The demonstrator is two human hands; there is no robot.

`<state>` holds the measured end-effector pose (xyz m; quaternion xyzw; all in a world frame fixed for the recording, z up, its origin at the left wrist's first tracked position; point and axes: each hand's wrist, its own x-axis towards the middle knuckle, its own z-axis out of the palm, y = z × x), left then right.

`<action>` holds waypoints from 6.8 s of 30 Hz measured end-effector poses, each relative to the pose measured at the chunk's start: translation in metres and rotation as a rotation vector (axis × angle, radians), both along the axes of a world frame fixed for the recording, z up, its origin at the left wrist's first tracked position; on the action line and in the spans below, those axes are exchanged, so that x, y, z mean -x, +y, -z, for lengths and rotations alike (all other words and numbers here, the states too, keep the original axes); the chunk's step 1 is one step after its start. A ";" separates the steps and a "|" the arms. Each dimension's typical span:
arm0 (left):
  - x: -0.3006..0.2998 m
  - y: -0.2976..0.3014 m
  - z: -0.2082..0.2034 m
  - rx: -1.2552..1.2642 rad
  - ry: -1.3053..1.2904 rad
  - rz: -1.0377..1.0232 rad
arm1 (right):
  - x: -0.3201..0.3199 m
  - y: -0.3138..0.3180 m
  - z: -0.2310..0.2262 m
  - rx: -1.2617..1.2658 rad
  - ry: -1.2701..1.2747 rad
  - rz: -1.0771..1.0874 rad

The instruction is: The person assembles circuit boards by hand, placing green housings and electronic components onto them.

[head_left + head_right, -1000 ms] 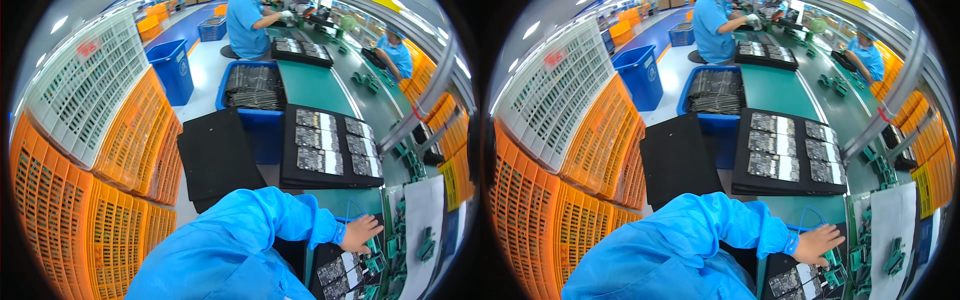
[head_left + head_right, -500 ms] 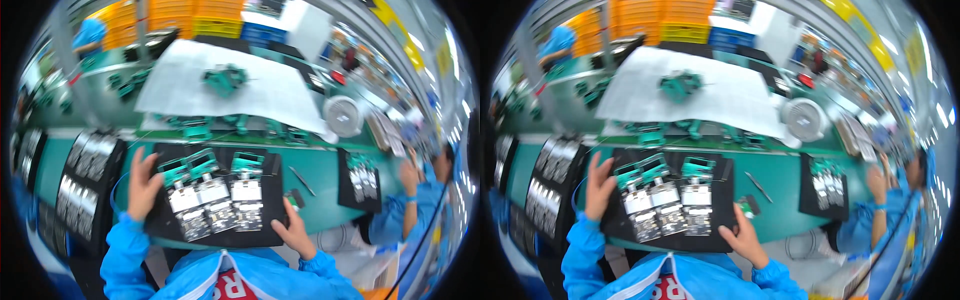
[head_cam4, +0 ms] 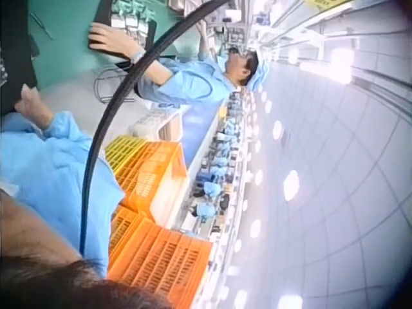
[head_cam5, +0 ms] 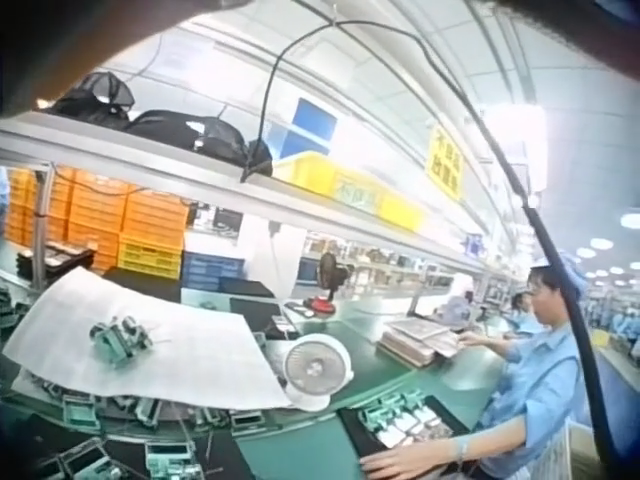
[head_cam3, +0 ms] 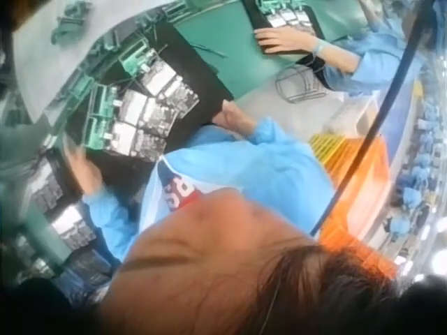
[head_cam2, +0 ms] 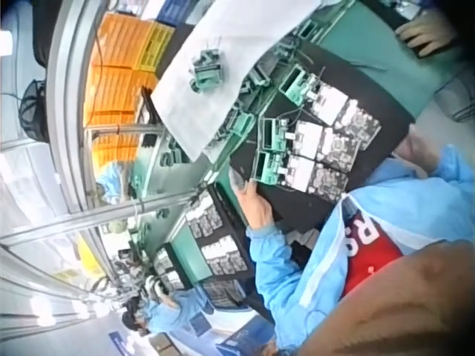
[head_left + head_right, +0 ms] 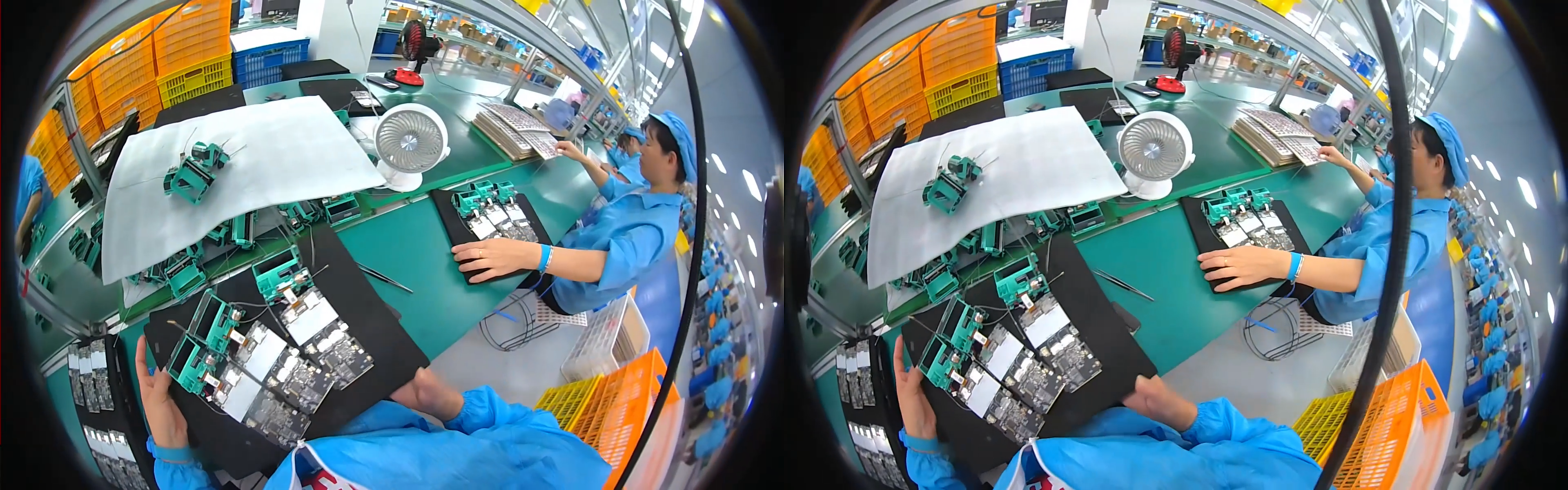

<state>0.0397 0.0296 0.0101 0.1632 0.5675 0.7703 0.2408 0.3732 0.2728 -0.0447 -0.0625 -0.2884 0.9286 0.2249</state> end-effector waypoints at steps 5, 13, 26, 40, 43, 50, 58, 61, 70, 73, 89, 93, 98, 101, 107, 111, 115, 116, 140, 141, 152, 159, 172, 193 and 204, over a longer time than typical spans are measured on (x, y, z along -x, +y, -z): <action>-0.025 0.057 -0.018 -0.039 0.035 0.040 | -0.005 -0.007 -0.043 -0.268 -0.725 -0.092; -0.072 0.126 -0.013 -0.143 -0.336 0.455 | -0.027 0.086 0.010 0.185 -0.204 0.639; -0.072 0.081 -0.033 0.160 0.058 0.611 | -0.140 0.313 0.042 0.042 -0.158 1.055; -0.101 -0.109 -0.112 0.299 1.114 -0.306 | 0.042 0.178 -0.045 -1.471 -0.644 0.613; -0.125 -0.157 -0.127 0.293 1.291 -0.632 | 0.129 0.112 -0.088 -1.693 -0.434 0.218; -0.186 -0.266 -0.117 1.062 1.319 -1.169 | 0.308 -0.033 -0.127 -2.020 0.157 -0.441; -0.124 -0.268 -0.085 0.959 0.944 -1.031 | 0.440 -0.145 -0.091 -2.055 0.415 -0.308; -0.103 -0.255 -0.057 0.977 0.863 -0.904 | 0.482 -0.178 -0.078 -2.037 0.427 -0.217; -0.061 -0.221 -0.010 1.208 0.913 -0.768 | 0.521 -0.258 -0.038 -2.099 0.070 0.169; -0.052 -0.215 -0.007 1.206 0.931 -0.769 | 0.519 -0.239 -0.040 -1.928 -0.003 0.106; -0.052 -0.181 -0.021 1.005 0.656 -0.810 | 0.349 -0.014 -0.096 -1.392 -0.154 -0.665; -0.059 -0.111 -0.029 0.857 0.603 -0.614 | 0.301 0.040 -0.057 -1.466 -0.183 -1.025; -0.050 -0.021 -0.006 0.896 0.867 -0.390 | 0.272 0.044 -0.061 -1.910 -0.179 -0.828; -0.053 0.004 0.004 0.983 0.991 -0.236 | 0.253 0.045 -0.057 -2.191 0.006 -0.414; -0.060 0.009 -0.003 0.914 1.295 0.023 | 0.182 0.122 -0.103 -2.220 -0.386 -0.080; -0.066 0.019 0.014 0.747 1.389 0.407 | 0.112 0.162 -0.083 -2.198 -0.774 0.120; -0.071 0.032 0.024 0.848 1.278 0.421 | 0.094 0.151 -0.051 -2.076 -0.960 0.269; -0.072 0.036 0.026 0.828 1.296 0.409 | 0.093 0.148 -0.046 -2.088 -1.017 0.318; -0.074 0.072 0.046 0.599 1.261 0.411 | 0.165 -0.004 -0.053 -2.091 -0.805 0.103; -0.074 0.072 0.046 0.603 1.256 0.417 | 0.166 -0.005 -0.053 -2.077 -0.802 0.114; -0.075 0.070 0.050 0.564 1.283 0.389 | 0.166 -0.017 -0.065 -2.278 -0.845 0.077; -0.066 0.055 0.036 0.506 1.283 0.332 | 0.169 -0.008 -0.085 -2.222 -0.938 0.026; -0.047 0.016 0.040 0.671 1.224 0.246 | 0.219 -0.045 -0.059 -2.192 -0.728 0.001; -0.052 0.000 0.040 0.462 1.143 0.158 | 0.228 -0.054 -0.083 -2.286 -0.655 -0.022; -0.049 -0.034 0.036 0.682 1.122 0.100 | 0.255 -0.089 -0.056 -2.203 -0.490 -0.107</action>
